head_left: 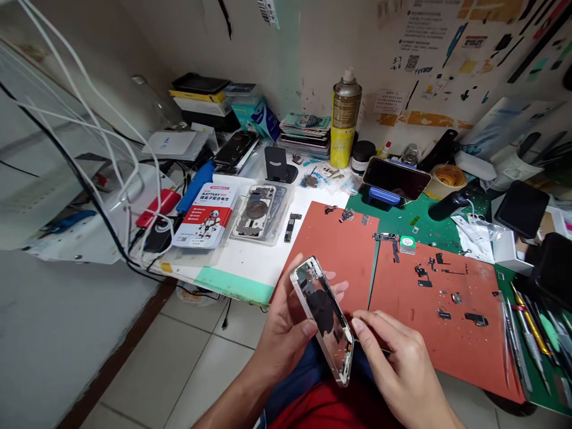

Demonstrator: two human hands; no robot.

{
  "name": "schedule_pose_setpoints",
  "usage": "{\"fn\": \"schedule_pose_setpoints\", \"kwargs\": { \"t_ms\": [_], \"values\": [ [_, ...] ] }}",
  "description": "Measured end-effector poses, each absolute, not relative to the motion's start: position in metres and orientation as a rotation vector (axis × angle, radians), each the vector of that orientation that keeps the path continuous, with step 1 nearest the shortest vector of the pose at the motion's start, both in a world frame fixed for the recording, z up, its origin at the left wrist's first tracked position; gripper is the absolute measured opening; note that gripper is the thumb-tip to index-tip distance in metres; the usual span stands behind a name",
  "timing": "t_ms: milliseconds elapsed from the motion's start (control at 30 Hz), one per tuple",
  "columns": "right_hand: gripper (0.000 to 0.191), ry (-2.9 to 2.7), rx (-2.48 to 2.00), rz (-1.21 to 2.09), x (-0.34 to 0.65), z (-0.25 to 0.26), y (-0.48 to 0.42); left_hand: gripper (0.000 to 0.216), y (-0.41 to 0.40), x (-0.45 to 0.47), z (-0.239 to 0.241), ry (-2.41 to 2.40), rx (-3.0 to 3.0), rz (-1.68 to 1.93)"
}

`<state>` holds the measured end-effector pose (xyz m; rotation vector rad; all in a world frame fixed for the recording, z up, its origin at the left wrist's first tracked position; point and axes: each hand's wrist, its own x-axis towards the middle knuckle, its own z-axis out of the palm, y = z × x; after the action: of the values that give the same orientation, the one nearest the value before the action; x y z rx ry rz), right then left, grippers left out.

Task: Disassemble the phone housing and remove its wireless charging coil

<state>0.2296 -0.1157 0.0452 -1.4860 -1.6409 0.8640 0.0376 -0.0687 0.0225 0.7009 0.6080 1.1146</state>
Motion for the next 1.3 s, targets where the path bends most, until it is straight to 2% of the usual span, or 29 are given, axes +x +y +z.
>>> {"fn": "schedule_pose_setpoints", "kwargs": {
  "t_ms": [333,867,1033,1300],
  "values": [
    [0.023,-1.854,-1.431,0.793,0.226,0.042,-0.116,0.081,-0.070,0.038,0.021,0.612,0.749,1.095],
    [0.027,-1.866,-1.472,0.783,0.224,0.041,-0.117,0.084,-0.070,0.042,0.024,0.678,0.714,1.082],
    [0.016,-1.756,-1.418,0.624,0.222,0.050,-0.111,0.089,-0.075,0.039,0.022,0.604,0.715,1.035],
    [0.014,-1.753,-1.350,0.474,0.215,0.049,-0.101,0.090,-0.083,0.036,0.018,0.581,0.776,0.993]
  ]
}}
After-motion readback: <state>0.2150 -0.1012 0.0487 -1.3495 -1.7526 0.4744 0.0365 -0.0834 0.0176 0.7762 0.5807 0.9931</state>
